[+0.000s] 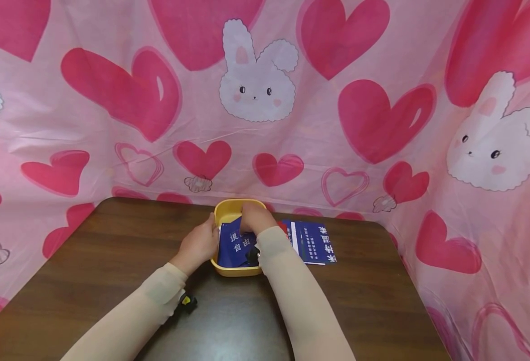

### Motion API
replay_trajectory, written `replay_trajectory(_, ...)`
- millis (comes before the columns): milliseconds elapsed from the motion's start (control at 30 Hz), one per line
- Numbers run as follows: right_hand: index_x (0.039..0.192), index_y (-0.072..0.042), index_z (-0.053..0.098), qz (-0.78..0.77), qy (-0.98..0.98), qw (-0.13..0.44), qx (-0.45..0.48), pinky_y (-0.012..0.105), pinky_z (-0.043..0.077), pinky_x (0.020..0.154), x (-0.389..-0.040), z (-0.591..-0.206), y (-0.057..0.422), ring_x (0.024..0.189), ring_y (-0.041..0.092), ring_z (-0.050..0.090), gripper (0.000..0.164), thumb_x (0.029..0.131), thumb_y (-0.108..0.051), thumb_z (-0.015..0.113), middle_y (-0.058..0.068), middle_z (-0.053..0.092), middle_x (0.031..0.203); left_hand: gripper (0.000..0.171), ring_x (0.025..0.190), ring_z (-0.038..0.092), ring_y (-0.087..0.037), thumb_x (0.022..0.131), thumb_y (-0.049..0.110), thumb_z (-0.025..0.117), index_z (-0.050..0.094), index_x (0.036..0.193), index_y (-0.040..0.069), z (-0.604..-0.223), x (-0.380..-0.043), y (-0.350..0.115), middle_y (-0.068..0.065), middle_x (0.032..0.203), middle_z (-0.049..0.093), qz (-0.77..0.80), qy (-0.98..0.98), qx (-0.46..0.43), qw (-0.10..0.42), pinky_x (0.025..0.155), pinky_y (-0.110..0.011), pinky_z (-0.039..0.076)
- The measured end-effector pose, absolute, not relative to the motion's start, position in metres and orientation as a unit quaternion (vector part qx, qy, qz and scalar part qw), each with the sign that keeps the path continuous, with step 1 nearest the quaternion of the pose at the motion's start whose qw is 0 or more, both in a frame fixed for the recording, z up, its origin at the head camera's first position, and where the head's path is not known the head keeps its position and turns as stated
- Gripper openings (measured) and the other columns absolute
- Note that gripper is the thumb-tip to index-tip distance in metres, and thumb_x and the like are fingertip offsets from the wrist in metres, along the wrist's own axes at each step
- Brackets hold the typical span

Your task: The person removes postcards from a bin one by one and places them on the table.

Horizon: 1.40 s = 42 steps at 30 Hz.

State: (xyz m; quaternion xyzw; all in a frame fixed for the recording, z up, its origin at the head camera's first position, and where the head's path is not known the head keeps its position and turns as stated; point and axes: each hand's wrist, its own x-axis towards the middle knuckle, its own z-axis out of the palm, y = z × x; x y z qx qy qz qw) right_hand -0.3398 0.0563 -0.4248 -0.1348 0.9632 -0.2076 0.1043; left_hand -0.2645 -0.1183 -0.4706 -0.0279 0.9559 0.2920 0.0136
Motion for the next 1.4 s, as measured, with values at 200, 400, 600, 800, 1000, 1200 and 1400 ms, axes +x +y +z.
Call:
replay_trajectory(200,0.153,-0.013,0.067,-0.254,0.951,0.110,-0.142,0.055,0.065,0.108,-0.338,-0.411,0.071,0.120,0.036,0.074,0.071,0.089,-0.013,0.097,0.014,0.075,0.138,0.068,0.118,0.079,-0.041,0.119,0.029,0.050,0.031,0.178,0.002,-0.472,-0.264,-0.118,-0.026,0.150,0.073,0.293,0.956,-0.027,0.006,0.097,-0.061,0.065)
replay_trajectory(400,0.157,-0.013,0.062,-0.315,0.937,0.102,-0.109,0.057,0.064,0.109,-0.334,-0.400,0.094,0.127,0.039,0.073,0.069,0.095,-0.019,0.092,0.019,0.073,0.144,0.067,0.111,0.079,-0.039,0.119,0.030,0.050,0.032,0.178,0.003,-0.472,-0.263,-0.115,-0.025,0.147,0.074,0.290,0.957,-0.027,0.002,0.092,-0.059,0.066)
replay_trajectory(600,0.163,-0.013,0.055,-0.393,0.911,0.088,-0.085,0.058,0.067,0.101,-0.327,-0.394,0.125,0.122,0.040,0.078,0.067,0.103,-0.019,0.085,0.021,0.073,0.146,0.068,0.114,0.080,-0.038,0.120,0.030,0.049,0.029,0.179,0.004,-0.473,-0.263,-0.114,-0.024,0.149,0.073,0.296,0.955,-0.026,0.007,0.095,-0.059,0.065)
replay_trajectory(800,0.169,-0.014,0.049,-0.442,0.890,0.078,-0.077,0.054,0.071,0.089,-0.327,-0.393,0.156,0.111,0.040,0.083,0.068,0.107,-0.015,0.078,0.025,0.076,0.143,0.068,0.110,0.079,-0.035,0.121,0.030,0.048,0.027,0.179,0.002,-0.473,-0.262,-0.114,-0.024,0.150,0.073,0.300,0.953,-0.027,0.009,0.093,-0.058,0.066)
replay_trajectory(1000,0.169,-0.016,0.048,-0.465,0.881,0.072,-0.059,0.051,0.072,0.084,-0.330,-0.390,0.184,0.102,0.036,0.085,0.067,0.107,-0.014,0.075,0.027,0.076,0.141,0.068,0.115,0.079,-0.036,0.121,0.030,0.047,0.026,0.179,0.003,-0.474,-0.263,-0.117,-0.025,0.154,0.070,0.302,0.953,-0.033,0.015,0.099,-0.060,0.065)
replay_trajectory(1200,0.174,-0.022,0.042,-0.481,0.873,0.073,-0.023,0.055,0.071,0.087,-0.327,-0.383,0.213,0.108,0.039,0.082,0.072,0.110,-0.015,0.073,0.031,0.067,0.152,0.069,0.116,0.079,-0.037,0.121,0.031,0.048,0.025,0.179,0.002,-0.473,-0.263,-0.119,-0.025,0.155,0.069,0.308,0.951,-0.029,0.016,0.101,-0.061,0.065)
replay_trajectory(1400,0.181,-0.030,0.028,-0.481,0.871,0.097,0.024,0.061,0.067,0.102,-0.322,-0.381,0.244,0.133,0.047,0.070,0.082,0.112,-0.024,0.071,0.027,0.050,0.171,0.069,0.121,0.078,-0.038,0.121,0.032,0.048,0.025,0.179,0.002,-0.471,-0.264,-0.118,-0.025,0.159,0.066,0.308,0.951,-0.030,0.015,0.103,-0.061,0.064)
